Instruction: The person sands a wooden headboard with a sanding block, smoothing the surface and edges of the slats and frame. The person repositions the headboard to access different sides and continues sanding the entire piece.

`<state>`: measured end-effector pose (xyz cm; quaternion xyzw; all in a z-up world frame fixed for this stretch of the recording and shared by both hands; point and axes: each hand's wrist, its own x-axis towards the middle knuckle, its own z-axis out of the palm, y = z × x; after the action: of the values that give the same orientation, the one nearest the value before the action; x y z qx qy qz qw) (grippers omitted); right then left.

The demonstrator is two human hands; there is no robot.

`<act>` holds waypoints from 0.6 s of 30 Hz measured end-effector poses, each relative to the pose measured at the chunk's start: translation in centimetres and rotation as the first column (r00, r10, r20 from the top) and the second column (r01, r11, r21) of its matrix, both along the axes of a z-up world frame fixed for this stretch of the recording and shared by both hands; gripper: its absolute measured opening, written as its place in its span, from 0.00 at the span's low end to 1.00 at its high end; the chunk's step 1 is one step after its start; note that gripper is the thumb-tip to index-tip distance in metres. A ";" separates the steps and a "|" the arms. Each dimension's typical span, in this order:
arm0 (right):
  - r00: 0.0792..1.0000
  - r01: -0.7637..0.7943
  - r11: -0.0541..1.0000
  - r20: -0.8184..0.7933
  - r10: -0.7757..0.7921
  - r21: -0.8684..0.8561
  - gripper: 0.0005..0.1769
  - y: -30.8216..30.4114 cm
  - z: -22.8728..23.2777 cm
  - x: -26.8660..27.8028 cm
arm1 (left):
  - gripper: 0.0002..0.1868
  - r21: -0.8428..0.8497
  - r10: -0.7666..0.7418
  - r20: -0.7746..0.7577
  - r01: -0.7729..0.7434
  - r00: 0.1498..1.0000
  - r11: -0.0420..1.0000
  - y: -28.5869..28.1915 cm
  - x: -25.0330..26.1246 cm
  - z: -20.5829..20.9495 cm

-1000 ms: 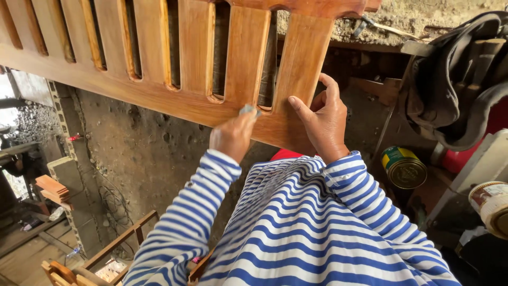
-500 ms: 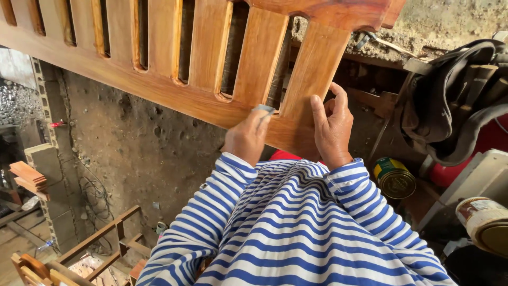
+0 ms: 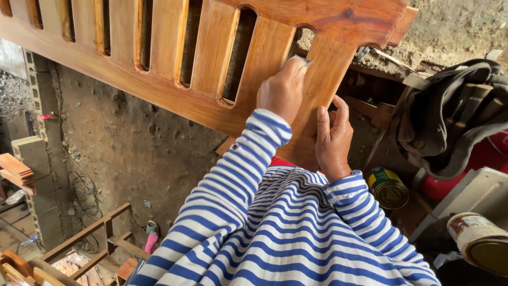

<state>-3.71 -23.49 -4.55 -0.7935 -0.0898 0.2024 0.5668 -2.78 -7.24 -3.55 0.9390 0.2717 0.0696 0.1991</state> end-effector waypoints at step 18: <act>0.996 0.067 0.997 -0.050 -0.069 -0.039 0.20 0.3 1.0 0.4 | 0.08 -0.104 -0.159 0.064 0.165 0.985 0.981 -1.0 5.9 2.5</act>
<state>-3.31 -23.14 -3.59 -0.8012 -0.0441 0.2051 0.5605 3.17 -8.21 -1.09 0.9435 0.1924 0.0643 0.2622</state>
